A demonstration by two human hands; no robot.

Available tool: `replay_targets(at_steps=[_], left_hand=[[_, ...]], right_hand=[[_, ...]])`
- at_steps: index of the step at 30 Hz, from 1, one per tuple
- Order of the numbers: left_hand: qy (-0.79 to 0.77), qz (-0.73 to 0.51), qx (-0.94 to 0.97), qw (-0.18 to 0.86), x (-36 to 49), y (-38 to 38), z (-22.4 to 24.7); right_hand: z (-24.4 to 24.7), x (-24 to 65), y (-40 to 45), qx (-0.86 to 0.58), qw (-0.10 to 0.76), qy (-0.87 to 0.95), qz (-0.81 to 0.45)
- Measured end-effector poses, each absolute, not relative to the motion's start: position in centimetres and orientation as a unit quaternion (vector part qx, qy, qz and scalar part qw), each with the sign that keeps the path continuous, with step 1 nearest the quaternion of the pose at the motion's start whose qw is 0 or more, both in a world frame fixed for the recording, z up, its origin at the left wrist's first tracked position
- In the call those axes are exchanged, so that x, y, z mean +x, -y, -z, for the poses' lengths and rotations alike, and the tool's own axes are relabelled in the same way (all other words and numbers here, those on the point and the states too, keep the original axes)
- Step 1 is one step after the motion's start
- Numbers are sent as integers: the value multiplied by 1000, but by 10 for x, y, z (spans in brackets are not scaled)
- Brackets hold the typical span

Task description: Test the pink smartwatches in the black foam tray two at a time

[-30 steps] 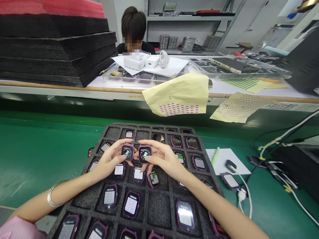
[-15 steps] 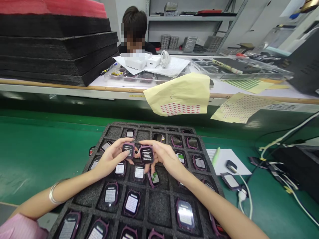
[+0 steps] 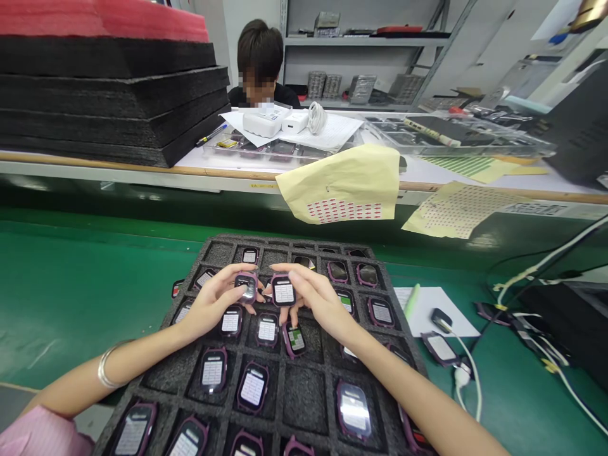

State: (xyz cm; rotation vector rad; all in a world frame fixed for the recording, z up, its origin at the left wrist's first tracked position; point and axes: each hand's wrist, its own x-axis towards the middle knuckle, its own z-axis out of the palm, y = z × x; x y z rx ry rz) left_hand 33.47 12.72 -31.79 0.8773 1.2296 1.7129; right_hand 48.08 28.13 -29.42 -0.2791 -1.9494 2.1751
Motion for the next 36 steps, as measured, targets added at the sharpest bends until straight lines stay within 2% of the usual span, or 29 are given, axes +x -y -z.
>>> replay_targets(at_steps=[4,8,10,14,19,22,27,33,36], left_hand=[[-483,-692,348,408,334,-128,319],[-477,-703,344,399,333,-130,322],[-478,-702,346,399,333,-131,323],[-491,-692,348,398,334,-130,323],[-521,-663,361,399,333,-129,324],[-571,-625,391,360,331,-130,324],[-646,-560,456,248,330,-129,312],[-664,-528,498,179,334,-118,289],[-661,-528,502,180,338,-114,284]], right_hand=[[296,475,-294,-78,91,735,-667],[310,446,-320,-86,131,877,-455],[317,429,-332,-99,145,903,-391],[317,413,-343,-77,127,940,-306],[299,436,-354,-81,96,959,-254],[302,451,-360,-127,100,956,-244],[325,453,-355,-209,154,925,-278],[305,457,-328,-170,181,880,-405],[283,468,-312,-156,200,815,-521]])
